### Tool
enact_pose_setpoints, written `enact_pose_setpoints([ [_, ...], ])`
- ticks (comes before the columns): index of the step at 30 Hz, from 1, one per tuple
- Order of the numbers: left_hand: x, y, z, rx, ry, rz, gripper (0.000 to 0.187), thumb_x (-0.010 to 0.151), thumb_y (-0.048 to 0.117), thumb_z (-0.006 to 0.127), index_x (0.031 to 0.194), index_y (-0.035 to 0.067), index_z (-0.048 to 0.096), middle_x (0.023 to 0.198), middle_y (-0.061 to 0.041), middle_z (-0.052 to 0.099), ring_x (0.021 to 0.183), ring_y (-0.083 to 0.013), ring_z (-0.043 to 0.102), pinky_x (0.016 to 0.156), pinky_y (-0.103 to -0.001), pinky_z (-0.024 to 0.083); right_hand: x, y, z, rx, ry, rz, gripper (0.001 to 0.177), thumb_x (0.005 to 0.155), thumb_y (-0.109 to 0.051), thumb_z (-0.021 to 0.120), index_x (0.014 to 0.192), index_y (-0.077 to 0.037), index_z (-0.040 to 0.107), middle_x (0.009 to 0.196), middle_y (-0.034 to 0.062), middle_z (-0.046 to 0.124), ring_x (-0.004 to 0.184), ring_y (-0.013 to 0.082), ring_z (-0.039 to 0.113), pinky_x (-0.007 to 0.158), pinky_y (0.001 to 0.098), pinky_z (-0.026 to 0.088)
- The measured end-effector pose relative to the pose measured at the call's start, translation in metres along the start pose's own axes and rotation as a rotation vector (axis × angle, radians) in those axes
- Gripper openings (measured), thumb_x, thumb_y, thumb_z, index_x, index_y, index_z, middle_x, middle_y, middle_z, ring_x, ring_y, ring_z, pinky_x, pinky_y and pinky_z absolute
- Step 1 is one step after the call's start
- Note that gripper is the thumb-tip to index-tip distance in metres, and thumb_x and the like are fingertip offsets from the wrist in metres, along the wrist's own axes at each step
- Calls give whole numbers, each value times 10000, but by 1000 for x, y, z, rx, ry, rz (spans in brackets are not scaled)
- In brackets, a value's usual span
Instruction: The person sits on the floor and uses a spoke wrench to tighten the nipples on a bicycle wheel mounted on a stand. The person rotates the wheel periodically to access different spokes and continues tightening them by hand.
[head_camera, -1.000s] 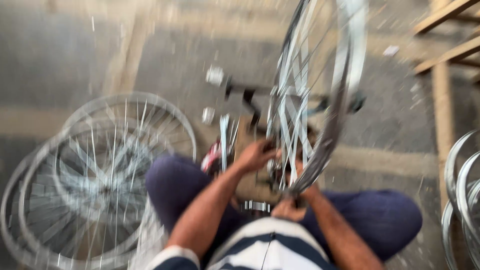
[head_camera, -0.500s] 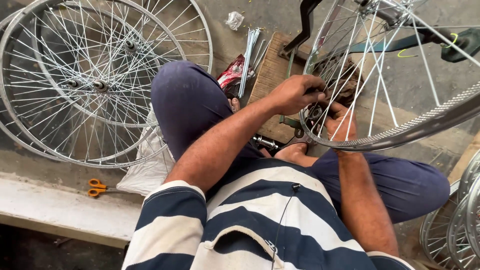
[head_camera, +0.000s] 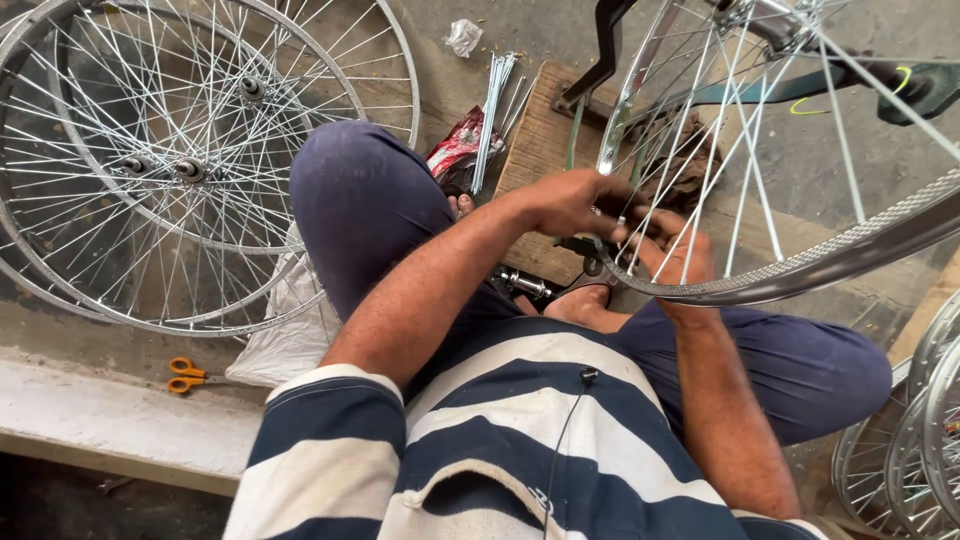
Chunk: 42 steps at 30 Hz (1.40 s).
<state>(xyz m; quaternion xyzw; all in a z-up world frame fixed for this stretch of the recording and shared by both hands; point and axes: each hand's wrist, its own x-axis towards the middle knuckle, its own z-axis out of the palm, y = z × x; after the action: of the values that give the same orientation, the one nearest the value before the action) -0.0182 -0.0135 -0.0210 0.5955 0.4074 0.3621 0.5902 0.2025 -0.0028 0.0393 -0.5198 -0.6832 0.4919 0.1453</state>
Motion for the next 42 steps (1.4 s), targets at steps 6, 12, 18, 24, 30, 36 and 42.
enact_pose_setpoints([
  [6,3,-8,13,258,49,-29,450,805,406,817,1119,113,682,1053,-102,752,980,-308,717,843,-458,545,-4,20,-7,364,-85,66,273,929,-32,633,1189,42,591,1041,133,685,930,176,696,819,294,596],
  [12,8,6,38,609,188,-242,457,861,304,774,1157,62,524,995,-143,712,961,-335,693,866,-491,503,18,30,-1,166,-77,66,197,1049,-69,610,1209,35,659,990,106,680,898,151,624,789,274,517],
  [18,5,14,17,530,334,-62,445,847,244,754,1228,71,601,1053,-161,728,982,-352,702,849,-476,537,43,21,-1,20,-195,153,315,962,-116,669,1266,-39,654,994,84,740,856,138,695,736,276,561],
  [24,6,34,1,183,354,-121,638,893,462,747,1344,43,577,1114,-127,743,1006,-264,739,871,-414,581,35,29,4,249,10,65,297,1019,-146,700,1280,-19,635,1030,83,723,846,148,683,692,291,556],
  [30,15,23,12,267,390,-56,472,915,338,728,1273,61,595,1088,-138,749,948,-272,741,830,-424,579,30,38,-24,193,-13,-42,288,1005,-66,678,1284,3,661,1029,89,731,869,129,706,731,277,591],
  [36,34,5,9,215,343,-186,243,982,262,680,1142,90,621,998,-104,780,855,-243,752,783,-411,585,34,-2,-21,-48,-108,158,407,923,-64,698,1329,-62,675,817,100,743,614,162,680,527,303,527],
  [42,30,7,8,202,360,-75,226,976,207,693,1132,60,621,968,-117,759,852,-248,735,783,-406,572,42,-26,-25,44,-214,234,386,927,-76,672,1313,-84,648,772,95,723,539,172,674,453,308,545],
])
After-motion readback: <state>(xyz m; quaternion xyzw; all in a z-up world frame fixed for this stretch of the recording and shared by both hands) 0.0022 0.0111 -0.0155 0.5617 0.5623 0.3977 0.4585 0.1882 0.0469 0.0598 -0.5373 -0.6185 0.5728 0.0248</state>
